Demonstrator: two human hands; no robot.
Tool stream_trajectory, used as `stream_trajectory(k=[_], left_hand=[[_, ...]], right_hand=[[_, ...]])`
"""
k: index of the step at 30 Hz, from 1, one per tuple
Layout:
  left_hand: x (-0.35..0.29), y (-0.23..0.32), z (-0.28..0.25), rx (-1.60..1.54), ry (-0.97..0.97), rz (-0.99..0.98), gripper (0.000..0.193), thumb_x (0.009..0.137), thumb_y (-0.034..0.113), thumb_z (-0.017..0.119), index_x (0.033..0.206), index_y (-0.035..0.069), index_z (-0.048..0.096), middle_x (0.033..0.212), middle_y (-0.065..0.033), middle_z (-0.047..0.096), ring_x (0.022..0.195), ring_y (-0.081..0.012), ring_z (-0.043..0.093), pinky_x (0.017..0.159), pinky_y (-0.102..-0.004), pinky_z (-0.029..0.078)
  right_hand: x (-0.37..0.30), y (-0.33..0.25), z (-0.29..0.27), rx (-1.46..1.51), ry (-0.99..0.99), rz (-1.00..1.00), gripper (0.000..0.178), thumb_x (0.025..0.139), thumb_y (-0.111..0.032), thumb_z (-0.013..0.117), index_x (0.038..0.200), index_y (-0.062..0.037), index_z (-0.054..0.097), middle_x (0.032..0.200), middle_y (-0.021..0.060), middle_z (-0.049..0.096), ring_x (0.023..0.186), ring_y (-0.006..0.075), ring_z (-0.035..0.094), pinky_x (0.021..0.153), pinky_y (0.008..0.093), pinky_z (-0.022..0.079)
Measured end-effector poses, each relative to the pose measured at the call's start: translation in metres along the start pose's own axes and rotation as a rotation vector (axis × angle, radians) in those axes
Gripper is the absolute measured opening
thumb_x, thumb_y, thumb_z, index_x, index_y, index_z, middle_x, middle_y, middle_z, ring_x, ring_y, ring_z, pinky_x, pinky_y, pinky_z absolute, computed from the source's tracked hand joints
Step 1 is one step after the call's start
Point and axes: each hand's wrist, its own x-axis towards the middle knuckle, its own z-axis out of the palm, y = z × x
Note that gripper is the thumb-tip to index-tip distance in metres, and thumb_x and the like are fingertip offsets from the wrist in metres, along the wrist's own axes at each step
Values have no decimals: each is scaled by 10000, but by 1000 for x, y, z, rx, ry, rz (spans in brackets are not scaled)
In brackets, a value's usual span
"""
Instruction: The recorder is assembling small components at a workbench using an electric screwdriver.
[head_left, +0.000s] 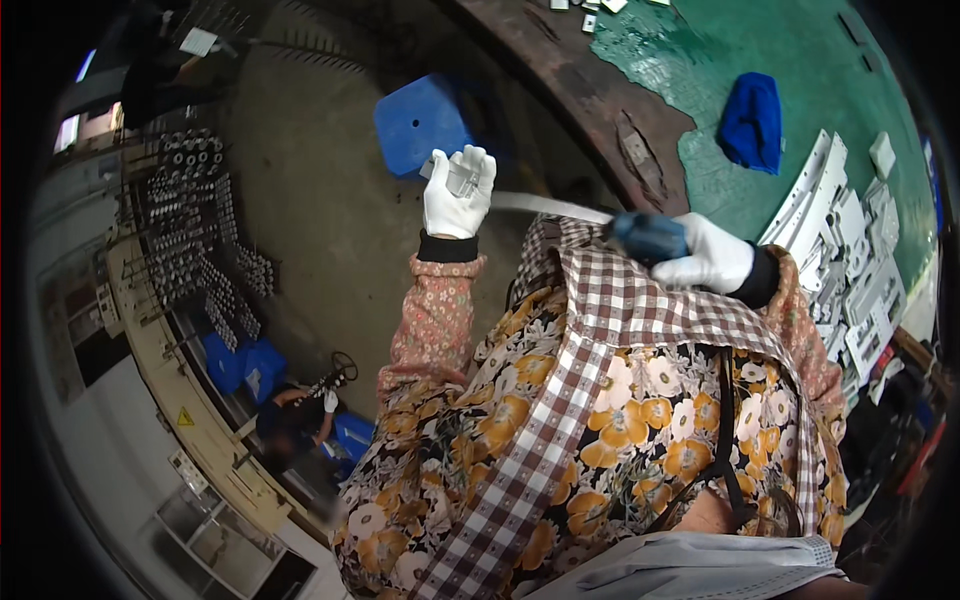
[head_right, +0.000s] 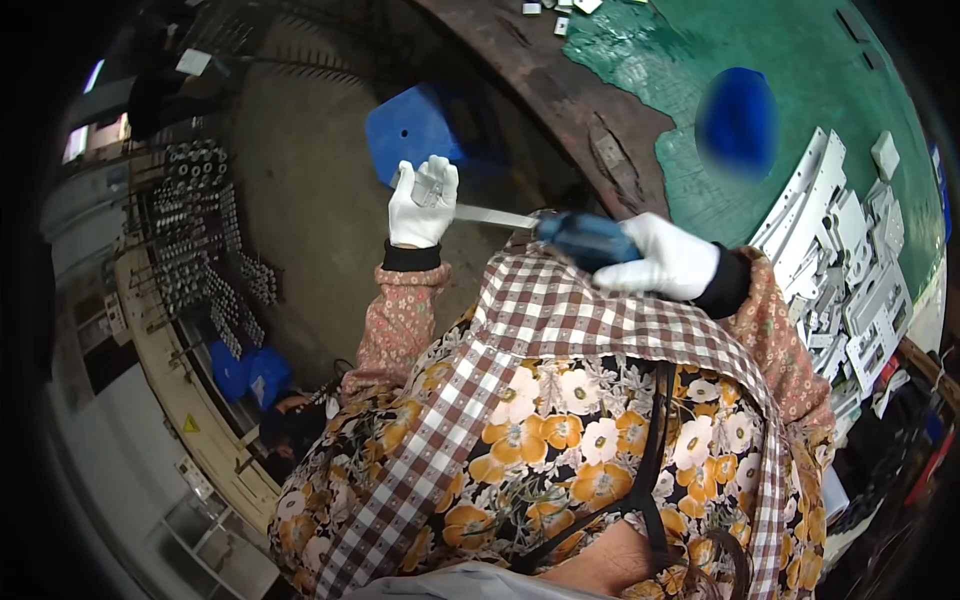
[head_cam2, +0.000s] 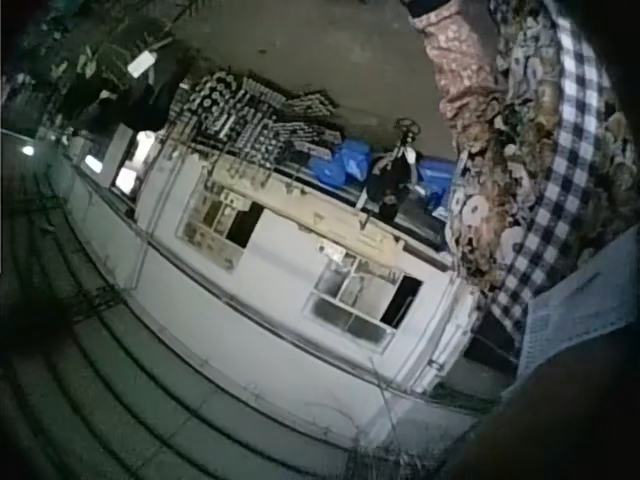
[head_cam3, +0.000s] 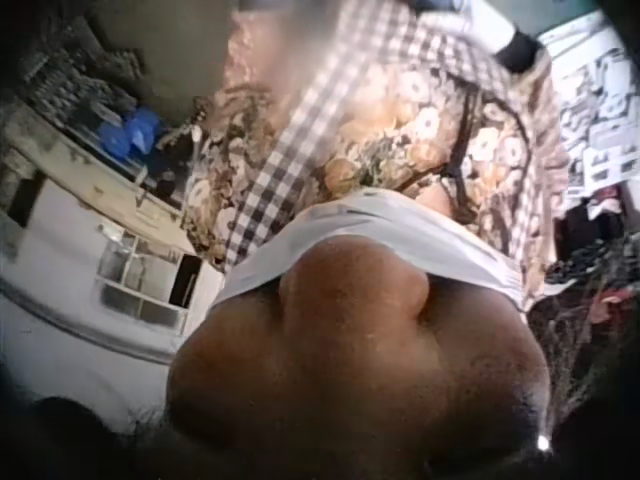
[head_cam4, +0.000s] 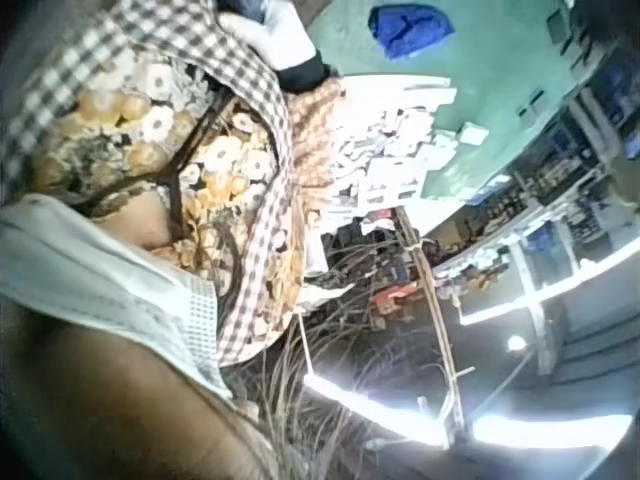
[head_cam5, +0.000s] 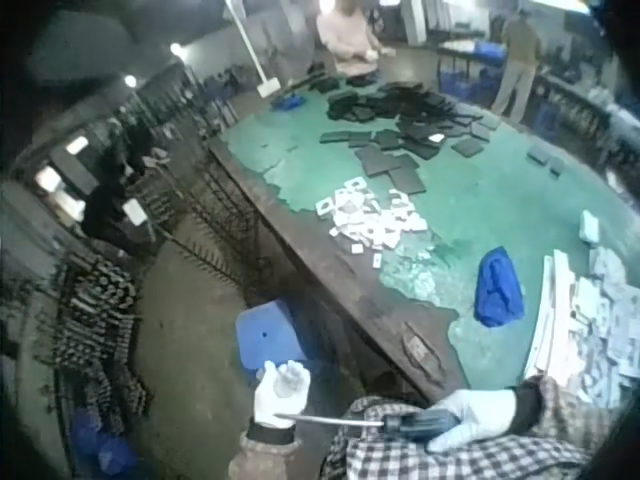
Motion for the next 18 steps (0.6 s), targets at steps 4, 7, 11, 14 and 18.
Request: stream_trajectory(k=[4,7,11,14,18], left_hand=[[3,8,0,-170,22,210,280,897,290,565,791,31,558,772,-111,637,789,-263,634,851,-461,526],[0,8,-2,-205,-54,294,265,900,265,557,768,36,548,725,-121,616,703,-259,607,883,-488,501],[-6,0,-1,-308,-135,309,251,908,251,545,765,44,537,699,-120,599,666,-250,588,891,-500,493],[-8,-1,2,-341,-117,315,232,913,238,538,778,49,542,702,-122,600,672,-249,591,884,-495,496],[-11,-4,3,-337,-156,313,202,892,229,576,787,57,562,729,-105,616,701,-231,604,864,-461,510]], right_hand=[[41,-10,15,-565,407,13,384,839,-367,634,879,14,604,656,144,606,584,249,615,568,370,462],[55,-27,33,-786,277,43,450,824,-440,614,863,8,618,672,218,593,684,370,615,618,436,474],[57,-30,42,-843,272,12,453,820,-452,611,829,1,613,695,227,597,706,385,613,634,446,483],[67,-31,40,-975,375,85,434,812,-434,629,814,-1,611,701,212,602,687,379,614,620,433,487],[54,-43,50,-899,367,107,394,812,-395,641,835,-3,616,719,206,611,695,361,620,622,432,486]])
